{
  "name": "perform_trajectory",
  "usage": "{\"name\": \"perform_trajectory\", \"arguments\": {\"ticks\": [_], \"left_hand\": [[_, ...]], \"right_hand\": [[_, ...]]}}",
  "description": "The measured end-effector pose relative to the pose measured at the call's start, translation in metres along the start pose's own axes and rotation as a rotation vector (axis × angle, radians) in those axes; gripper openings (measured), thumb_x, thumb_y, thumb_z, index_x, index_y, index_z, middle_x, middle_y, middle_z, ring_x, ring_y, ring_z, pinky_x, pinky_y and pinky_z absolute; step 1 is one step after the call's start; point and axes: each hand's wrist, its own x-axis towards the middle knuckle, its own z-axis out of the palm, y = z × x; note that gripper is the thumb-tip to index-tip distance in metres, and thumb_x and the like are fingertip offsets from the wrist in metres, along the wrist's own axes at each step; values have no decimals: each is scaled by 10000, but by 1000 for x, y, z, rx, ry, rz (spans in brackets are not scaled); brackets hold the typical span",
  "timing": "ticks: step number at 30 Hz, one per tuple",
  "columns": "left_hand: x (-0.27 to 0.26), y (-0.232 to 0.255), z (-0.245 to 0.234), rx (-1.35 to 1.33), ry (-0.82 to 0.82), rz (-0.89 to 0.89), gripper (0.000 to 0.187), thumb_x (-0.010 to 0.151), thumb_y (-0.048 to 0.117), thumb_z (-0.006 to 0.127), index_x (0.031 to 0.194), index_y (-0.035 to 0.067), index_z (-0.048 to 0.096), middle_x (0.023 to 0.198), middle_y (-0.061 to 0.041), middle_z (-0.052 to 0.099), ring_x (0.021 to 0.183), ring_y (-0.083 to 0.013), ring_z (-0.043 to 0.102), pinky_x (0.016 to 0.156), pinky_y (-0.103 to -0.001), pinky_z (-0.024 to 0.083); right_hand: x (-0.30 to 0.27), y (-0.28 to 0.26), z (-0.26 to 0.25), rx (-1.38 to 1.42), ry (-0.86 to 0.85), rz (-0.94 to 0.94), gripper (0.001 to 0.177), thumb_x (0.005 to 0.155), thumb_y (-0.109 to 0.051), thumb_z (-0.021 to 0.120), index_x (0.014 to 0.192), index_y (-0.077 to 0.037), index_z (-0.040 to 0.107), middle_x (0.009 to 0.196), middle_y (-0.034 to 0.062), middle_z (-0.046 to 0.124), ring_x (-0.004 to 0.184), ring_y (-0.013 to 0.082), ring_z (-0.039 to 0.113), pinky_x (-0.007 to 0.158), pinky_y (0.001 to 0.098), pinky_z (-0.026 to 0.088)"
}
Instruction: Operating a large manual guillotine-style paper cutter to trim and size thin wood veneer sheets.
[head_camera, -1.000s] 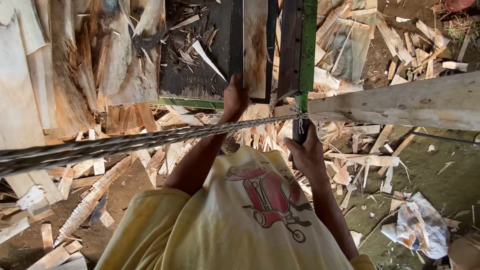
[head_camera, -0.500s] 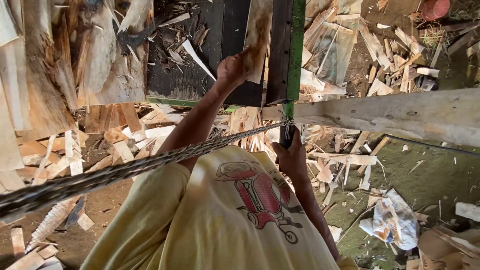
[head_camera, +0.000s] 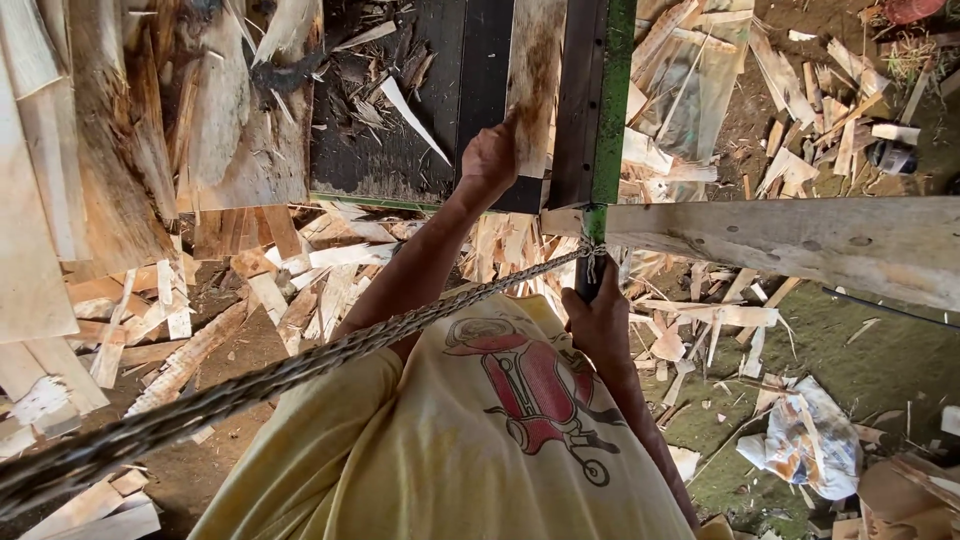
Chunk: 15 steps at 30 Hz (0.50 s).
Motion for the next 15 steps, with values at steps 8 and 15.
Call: {"name": "perform_trajectory", "arguments": {"ticks": [8, 15], "left_hand": [[8, 0, 3, 81, 6, 27, 801, 889, -30, 583, 1601, 208, 304, 1072, -141, 751, 899, -285, 751, 711, -390, 627], [6, 1, 2, 42, -19, 25, 708, 958, -19, 570, 1602, 150, 329, 991, -163, 755, 829, -285, 760, 653, -399, 634]], "right_hand": [[7, 12, 5, -36, -35, 15, 725, 880, -174, 635, 1508, -58, 290, 810, 173, 686, 546, 239, 683, 477, 391, 603], [-25, -52, -36, -36, -18, 67, 671, 868, -190, 652, 1464, -73, 368, 738, 132, 658, 501, 223, 650, 429, 361, 559]]}}
